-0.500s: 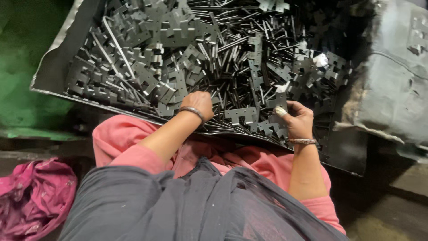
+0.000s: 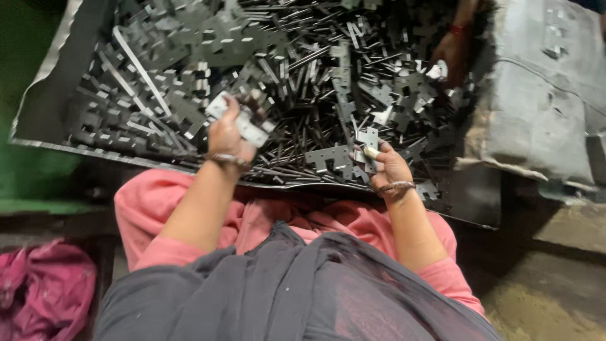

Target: The person sorts through a bin of metal hinge components by hand, picking up individual pieces, turning them over, and placing them into a separate pile on a padded surface.

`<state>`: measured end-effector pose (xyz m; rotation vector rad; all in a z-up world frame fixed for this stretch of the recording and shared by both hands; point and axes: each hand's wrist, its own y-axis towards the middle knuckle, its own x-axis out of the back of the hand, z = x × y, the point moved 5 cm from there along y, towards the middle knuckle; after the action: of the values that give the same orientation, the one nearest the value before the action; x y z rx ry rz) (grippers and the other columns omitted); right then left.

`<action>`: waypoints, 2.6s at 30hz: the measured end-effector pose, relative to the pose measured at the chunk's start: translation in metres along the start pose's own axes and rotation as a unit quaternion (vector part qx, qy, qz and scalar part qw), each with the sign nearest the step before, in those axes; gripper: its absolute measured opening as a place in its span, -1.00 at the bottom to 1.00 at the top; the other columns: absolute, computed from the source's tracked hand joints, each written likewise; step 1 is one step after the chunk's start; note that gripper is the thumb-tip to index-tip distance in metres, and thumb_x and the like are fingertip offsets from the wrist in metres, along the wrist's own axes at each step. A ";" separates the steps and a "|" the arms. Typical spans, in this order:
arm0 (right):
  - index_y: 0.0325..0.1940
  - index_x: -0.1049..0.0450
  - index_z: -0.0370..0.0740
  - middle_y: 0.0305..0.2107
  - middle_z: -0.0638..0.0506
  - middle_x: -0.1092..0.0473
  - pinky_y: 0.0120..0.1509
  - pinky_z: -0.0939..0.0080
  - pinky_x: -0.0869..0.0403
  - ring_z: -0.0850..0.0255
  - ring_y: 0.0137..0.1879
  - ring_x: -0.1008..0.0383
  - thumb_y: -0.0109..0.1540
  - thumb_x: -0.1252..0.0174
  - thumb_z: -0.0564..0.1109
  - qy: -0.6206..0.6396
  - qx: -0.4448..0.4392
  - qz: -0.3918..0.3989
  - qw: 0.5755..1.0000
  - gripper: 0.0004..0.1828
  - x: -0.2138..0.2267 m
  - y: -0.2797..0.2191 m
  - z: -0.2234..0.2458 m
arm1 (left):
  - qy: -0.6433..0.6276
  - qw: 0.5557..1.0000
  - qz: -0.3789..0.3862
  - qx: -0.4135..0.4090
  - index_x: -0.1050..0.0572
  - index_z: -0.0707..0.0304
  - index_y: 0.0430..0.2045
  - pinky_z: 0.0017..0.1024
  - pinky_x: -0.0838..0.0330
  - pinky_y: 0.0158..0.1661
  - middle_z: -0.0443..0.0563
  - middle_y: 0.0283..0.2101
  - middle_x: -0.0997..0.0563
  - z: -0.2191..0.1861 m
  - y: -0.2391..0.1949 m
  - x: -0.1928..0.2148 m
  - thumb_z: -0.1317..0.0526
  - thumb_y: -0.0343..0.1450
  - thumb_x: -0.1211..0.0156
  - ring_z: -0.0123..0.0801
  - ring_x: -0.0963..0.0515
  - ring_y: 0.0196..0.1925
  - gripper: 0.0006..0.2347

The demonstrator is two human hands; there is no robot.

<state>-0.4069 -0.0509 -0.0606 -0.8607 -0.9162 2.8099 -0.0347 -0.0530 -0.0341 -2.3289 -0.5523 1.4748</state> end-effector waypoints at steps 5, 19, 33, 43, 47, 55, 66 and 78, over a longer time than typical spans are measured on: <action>0.39 -0.30 -0.34 0.09 -0.18 -0.45 0.15 -0.05 -0.59 -0.04 0.13 -0.57 0.22 -0.10 -0.40 -0.189 0.215 0.081 0.955 -0.39 -0.091 -0.057 0.014 | -0.080 0.965 0.193 0.159 -0.48 0.46 -0.06 -0.29 -0.48 0.01 0.06 -0.14 -0.61 0.068 -0.035 -0.029 0.19 0.53 -0.09 -0.28 -0.59 -0.11 -0.75; 0.41 -0.28 -0.47 0.09 -0.20 -0.49 0.25 0.08 -0.55 0.08 0.11 -0.57 0.28 -0.05 -0.35 -0.075 0.117 0.131 0.982 -0.43 -0.088 -0.066 0.047 | 0.859 0.408 0.203 -0.232 -0.51 0.32 0.02 -0.02 -0.42 0.07 0.27 0.05 -0.55 0.019 -0.041 -0.054 -0.15 0.11 -0.51 0.14 -0.50 0.11 -0.32; 0.43 -0.23 -0.62 0.07 -0.54 -0.36 0.13 -0.18 -0.43 -0.44 0.08 -0.42 0.09 -0.01 -0.44 -0.743 0.417 -0.334 0.403 -0.24 0.174 -0.053 0.326 | 0.896 0.288 0.059 -0.334 -0.55 0.28 -0.08 0.05 -0.55 -0.26 0.29 -0.15 -0.66 -0.032 0.008 0.009 0.24 0.47 -0.11 0.23 -0.64 -0.32 -0.79; 0.07 -0.50 -0.28 0.02 -0.22 -0.47 0.29 -0.01 -0.49 -0.18 0.20 -0.47 0.08 -0.21 -0.35 -0.712 0.469 0.100 0.513 -0.55 -0.059 -0.042 0.112 | 0.831 0.402 0.110 -0.368 -0.55 0.20 0.03 0.01 -0.52 -0.26 0.31 -0.35 -0.66 -0.016 -0.027 -0.080 0.34 0.41 -0.13 0.16 -0.65 -0.33 -0.71; 0.22 -0.47 -0.25 0.04 -0.16 -0.42 0.19 -0.01 -0.47 -0.14 0.14 -0.43 0.10 -0.35 -0.15 -0.733 0.329 0.204 0.560 -0.41 -0.108 -0.025 0.020 | 0.851 0.426 0.121 -0.282 -0.61 0.14 -0.21 0.00 -0.52 -0.30 0.29 -0.39 -0.66 0.009 -0.029 -0.079 0.21 0.36 -0.30 0.17 -0.65 -0.33 -0.83; -0.20 -0.54 -0.21 -0.15 -0.12 -0.44 0.10 -0.14 -0.35 -0.14 0.07 -0.37 -0.11 -0.50 -0.05 -0.810 0.313 0.209 0.451 -0.53 -0.093 -0.014 -0.008 | 0.566 0.736 0.136 -0.344 -0.63 0.18 -0.26 -0.21 -0.61 -0.19 0.13 -0.23 -0.70 -0.057 -0.038 -0.047 0.30 0.43 -0.29 -0.03 -0.73 -0.23 -0.93; 0.04 -0.32 -0.27 -0.19 0.00 -0.50 -0.04 0.26 -0.60 0.26 -0.12 -0.60 0.20 -0.16 -0.45 -0.365 0.182 0.065 0.911 -0.63 -0.047 -0.039 0.027 | 0.649 0.724 0.066 -0.227 -0.68 0.30 -0.32 -0.35 -0.64 -0.18 0.10 -0.31 -0.75 -0.071 -0.015 0.026 0.34 0.34 -0.47 -0.22 -0.74 -0.28 -0.89; 0.03 -0.39 -0.31 -0.21 0.04 -0.51 -0.01 0.36 -0.51 0.37 -0.12 -0.53 0.21 -0.25 -0.38 -0.491 0.289 0.020 0.822 -0.67 -0.037 -0.025 -0.012 | 0.319 0.932 0.113 -0.129 -0.50 0.13 0.06 -0.24 -0.64 -0.05 0.06 0.05 -0.63 -0.089 -0.032 -0.029 0.55 0.26 0.03 -0.22 -0.67 0.05 -0.51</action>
<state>-0.3721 -0.0325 -0.0357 0.7218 0.0296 3.1762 0.0301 -0.0451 0.0404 -2.9516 -0.3136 0.6542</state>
